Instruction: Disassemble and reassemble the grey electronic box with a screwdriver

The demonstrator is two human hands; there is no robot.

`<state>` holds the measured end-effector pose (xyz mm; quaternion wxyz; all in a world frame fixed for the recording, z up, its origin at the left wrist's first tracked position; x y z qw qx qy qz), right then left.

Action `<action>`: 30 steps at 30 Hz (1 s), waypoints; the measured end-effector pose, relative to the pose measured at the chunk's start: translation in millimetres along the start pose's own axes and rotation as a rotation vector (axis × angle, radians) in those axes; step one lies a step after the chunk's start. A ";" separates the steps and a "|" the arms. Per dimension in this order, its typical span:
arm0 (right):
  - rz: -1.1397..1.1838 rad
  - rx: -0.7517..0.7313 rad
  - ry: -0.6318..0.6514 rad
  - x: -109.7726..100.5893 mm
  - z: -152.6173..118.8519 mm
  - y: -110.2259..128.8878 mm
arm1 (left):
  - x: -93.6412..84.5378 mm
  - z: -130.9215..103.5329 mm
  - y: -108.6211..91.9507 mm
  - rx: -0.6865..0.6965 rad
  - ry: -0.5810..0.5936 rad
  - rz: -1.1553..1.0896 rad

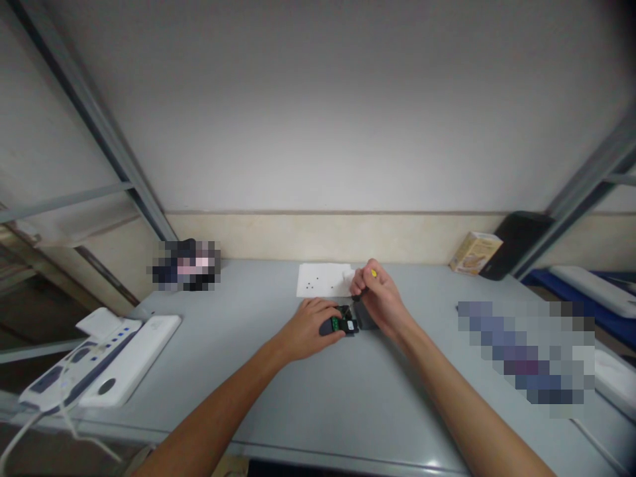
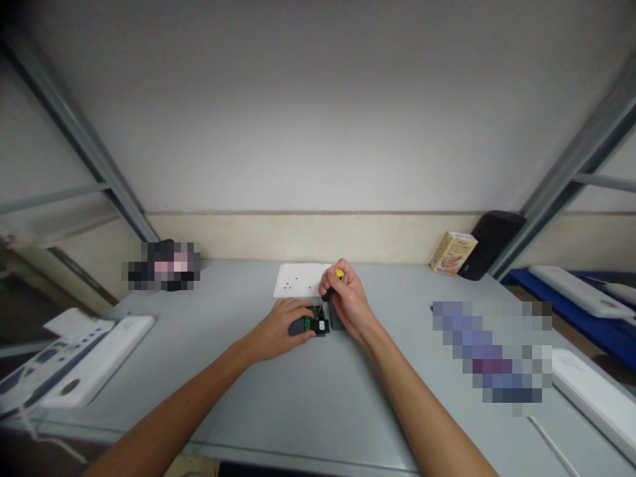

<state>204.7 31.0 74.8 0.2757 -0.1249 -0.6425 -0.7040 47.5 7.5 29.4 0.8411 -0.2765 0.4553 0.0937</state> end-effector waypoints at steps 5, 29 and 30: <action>0.057 0.027 -0.003 3.4 2.7 -0.9 | -0.4 -0.2 0.0 -0.006 0.003 0.005; 0.032 0.037 -0.035 -5.7 0.6 -0.1 | -0.7 -0.7 0.1 -0.011 0.006 -0.008; 0.035 0.029 -0.024 -4.9 0.4 0.1 | -0.5 -0.7 0.1 -0.011 0.006 -0.006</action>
Point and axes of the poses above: each hand's wrist, its own z-axis towards the middle knuckle, its own x-axis out of the palm, y = z × x, the point moved 5 cm from there along z, towards the middle knuckle, and after that the axes turned 8 degrees about x, right-handed, at the moved point
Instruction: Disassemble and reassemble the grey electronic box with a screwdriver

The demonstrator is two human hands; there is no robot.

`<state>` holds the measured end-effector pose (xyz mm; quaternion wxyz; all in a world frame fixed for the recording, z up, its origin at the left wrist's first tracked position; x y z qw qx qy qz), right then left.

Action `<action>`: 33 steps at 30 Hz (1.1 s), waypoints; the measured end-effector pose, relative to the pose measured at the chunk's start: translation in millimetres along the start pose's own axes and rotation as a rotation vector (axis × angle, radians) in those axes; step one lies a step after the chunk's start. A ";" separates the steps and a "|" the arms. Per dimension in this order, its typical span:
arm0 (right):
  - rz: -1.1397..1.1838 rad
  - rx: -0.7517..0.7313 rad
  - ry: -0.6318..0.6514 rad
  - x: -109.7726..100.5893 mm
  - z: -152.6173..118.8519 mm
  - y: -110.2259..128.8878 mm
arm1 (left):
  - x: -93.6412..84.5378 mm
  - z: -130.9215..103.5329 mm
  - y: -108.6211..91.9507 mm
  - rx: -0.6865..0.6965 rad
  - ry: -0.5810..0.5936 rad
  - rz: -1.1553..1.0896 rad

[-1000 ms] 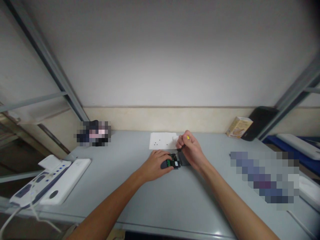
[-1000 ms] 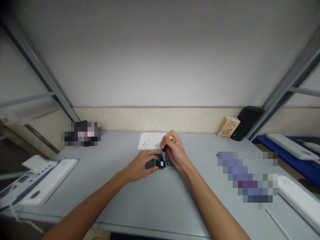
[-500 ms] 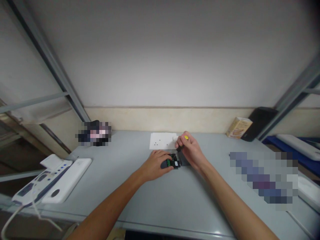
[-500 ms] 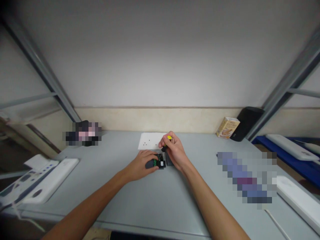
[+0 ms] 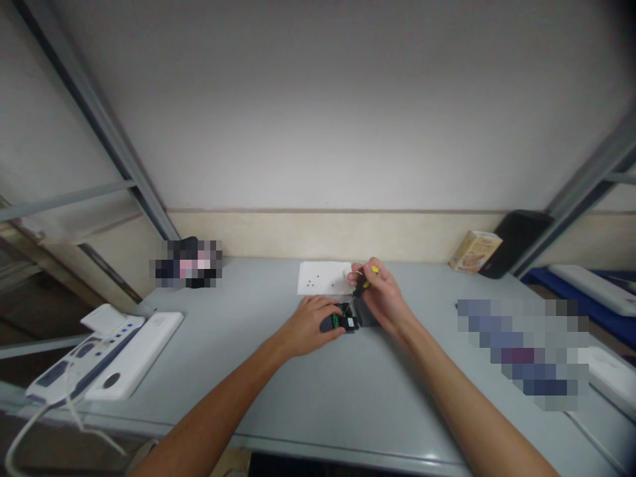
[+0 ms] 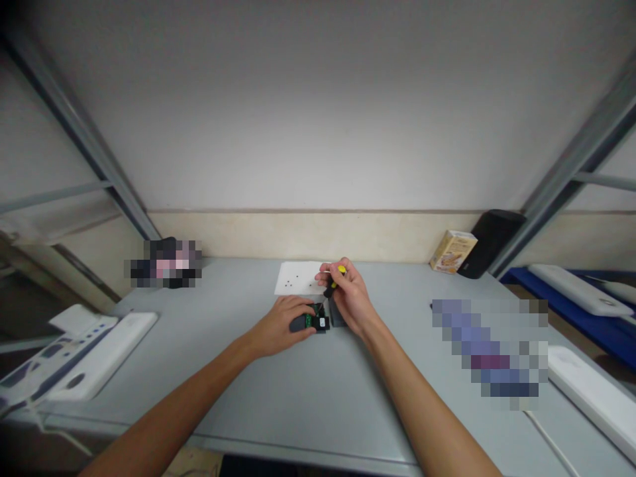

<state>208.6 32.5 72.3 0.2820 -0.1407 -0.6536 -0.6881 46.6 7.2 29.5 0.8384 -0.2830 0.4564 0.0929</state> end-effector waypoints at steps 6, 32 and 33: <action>0.070 -0.002 0.055 5.2 2.7 -0.2 | 1.0 1.1 -0.4 0.013 -0.004 0.005; -0.117 -0.037 0.042 3.2 1.6 -5.8 | 2.4 -0.2 2.5 0.008 -0.010 0.017; -0.122 -0.043 0.032 3.1 2.4 -6.1 | 2.2 -0.1 2.3 0.010 -0.009 0.017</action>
Point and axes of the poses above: each hand's wrist, its own z-axis towards the middle knuckle, its own x-axis out of the palm, y = z × x, the point moved 5 cm from there along z, towards the middle knuckle, and after that the axes turned 8 degrees about x, right-handed, at the moved point
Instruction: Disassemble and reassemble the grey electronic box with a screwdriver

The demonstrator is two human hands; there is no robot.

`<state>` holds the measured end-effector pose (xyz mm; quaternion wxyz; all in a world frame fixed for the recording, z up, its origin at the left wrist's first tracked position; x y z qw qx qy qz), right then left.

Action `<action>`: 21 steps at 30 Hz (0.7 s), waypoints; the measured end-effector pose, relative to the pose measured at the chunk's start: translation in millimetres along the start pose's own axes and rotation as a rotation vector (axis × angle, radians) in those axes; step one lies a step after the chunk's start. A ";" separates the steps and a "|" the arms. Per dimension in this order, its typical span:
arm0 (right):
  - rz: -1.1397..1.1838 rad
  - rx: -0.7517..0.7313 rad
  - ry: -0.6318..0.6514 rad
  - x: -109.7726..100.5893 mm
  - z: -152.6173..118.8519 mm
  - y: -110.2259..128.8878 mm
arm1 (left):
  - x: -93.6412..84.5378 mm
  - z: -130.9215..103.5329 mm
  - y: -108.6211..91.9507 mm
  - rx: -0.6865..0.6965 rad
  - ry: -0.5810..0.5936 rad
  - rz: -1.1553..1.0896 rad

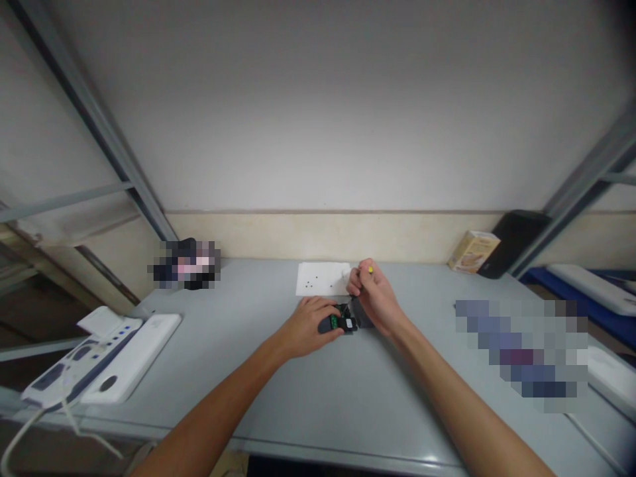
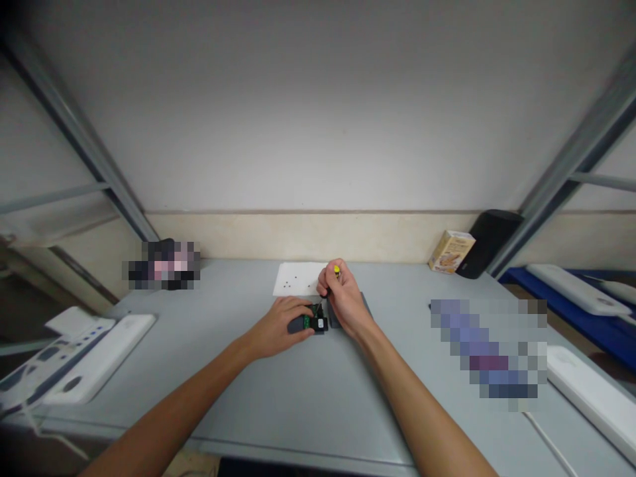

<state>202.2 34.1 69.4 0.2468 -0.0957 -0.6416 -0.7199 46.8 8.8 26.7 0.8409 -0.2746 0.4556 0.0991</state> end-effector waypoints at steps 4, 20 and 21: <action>-0.211 -0.029 -0.036 -3.5 2.4 2.1 | -1.0 0.4 -1.7 0.013 0.001 0.006; -0.790 -0.278 -0.585 -40.6 -3.6 30.4 | -2.3 -1.0 -2.0 0.008 0.018 0.022; -0.824 -0.260 -0.593 -41.9 -3.0 27.8 | -2.3 -0.9 -1.9 0.009 0.017 0.022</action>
Point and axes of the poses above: each hand's wrist, its own z-axis towards the middle knuckle, its own x-axis out of the palm, y = z × x, the point moved 5 cm from there along z, towards the middle knuckle, and after that the axes turned 8 degrees about x, right-handed, at the moved point
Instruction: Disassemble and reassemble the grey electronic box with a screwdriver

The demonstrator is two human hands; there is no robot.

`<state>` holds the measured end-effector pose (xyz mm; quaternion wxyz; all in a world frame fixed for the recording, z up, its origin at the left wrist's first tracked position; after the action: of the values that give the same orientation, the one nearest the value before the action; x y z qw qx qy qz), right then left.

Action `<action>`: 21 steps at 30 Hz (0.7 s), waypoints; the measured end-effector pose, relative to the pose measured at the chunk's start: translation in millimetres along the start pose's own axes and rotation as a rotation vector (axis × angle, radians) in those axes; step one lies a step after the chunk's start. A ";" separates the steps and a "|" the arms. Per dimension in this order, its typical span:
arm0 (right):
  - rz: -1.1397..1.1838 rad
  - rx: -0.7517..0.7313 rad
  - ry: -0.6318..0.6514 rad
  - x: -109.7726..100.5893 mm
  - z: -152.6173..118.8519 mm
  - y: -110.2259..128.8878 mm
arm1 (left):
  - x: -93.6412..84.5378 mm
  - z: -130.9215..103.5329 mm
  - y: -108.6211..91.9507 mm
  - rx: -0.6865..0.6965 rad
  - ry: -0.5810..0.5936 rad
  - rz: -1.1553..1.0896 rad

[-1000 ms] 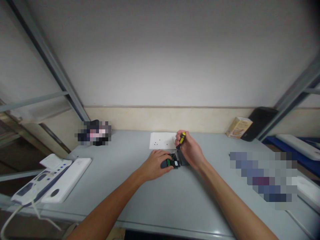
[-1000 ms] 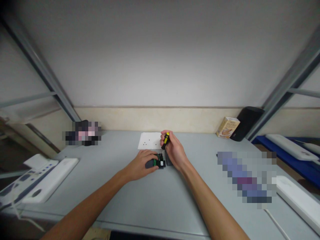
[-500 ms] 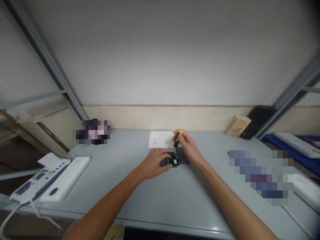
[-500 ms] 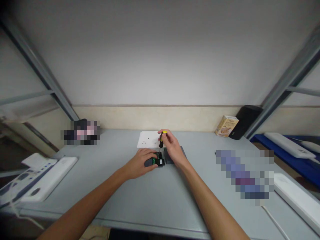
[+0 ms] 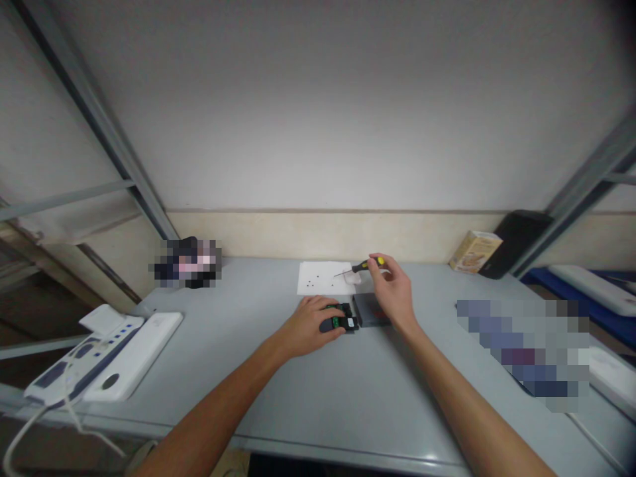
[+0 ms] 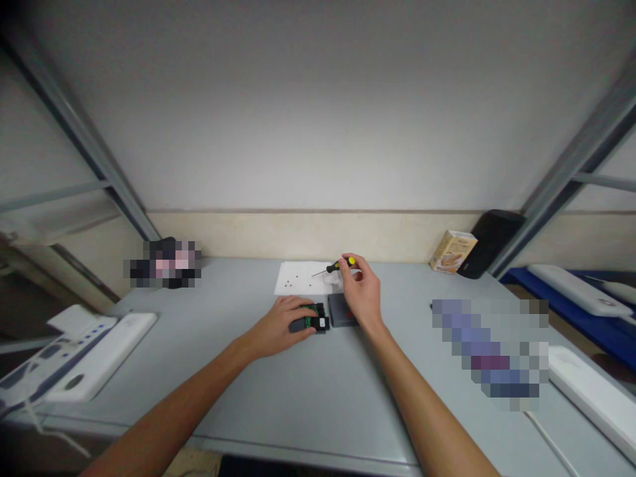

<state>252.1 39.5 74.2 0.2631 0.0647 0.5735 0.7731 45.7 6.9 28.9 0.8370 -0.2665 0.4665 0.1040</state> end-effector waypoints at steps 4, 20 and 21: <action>-0.065 0.028 -0.001 3.3 -0.3 -9.0 | 1.2 0.6 1.2 0.007 0.005 -0.004; 0.136 0.118 0.053 3.4 1.9 -7.6 | -20.4 -4.8 33.2 -0.222 -0.450 -0.044; 0.148 0.130 0.065 4.6 0.7 -6.6 | -19.6 -5.9 36.7 -0.234 -0.456 -0.035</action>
<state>250.6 43.6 67.5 0.1819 0.0985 0.6242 0.7534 15.3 35.9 30.0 0.8856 -0.3395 0.2458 0.2001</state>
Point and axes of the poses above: each hand's wrist, its own z-axis towards the middle knuckle, its own x-axis out of the palm, y = z × x, the point moved 5 cm from there along z, towards the middle knuckle, and after that the axes turned 8 degrees about x, right-handed, at the moved point
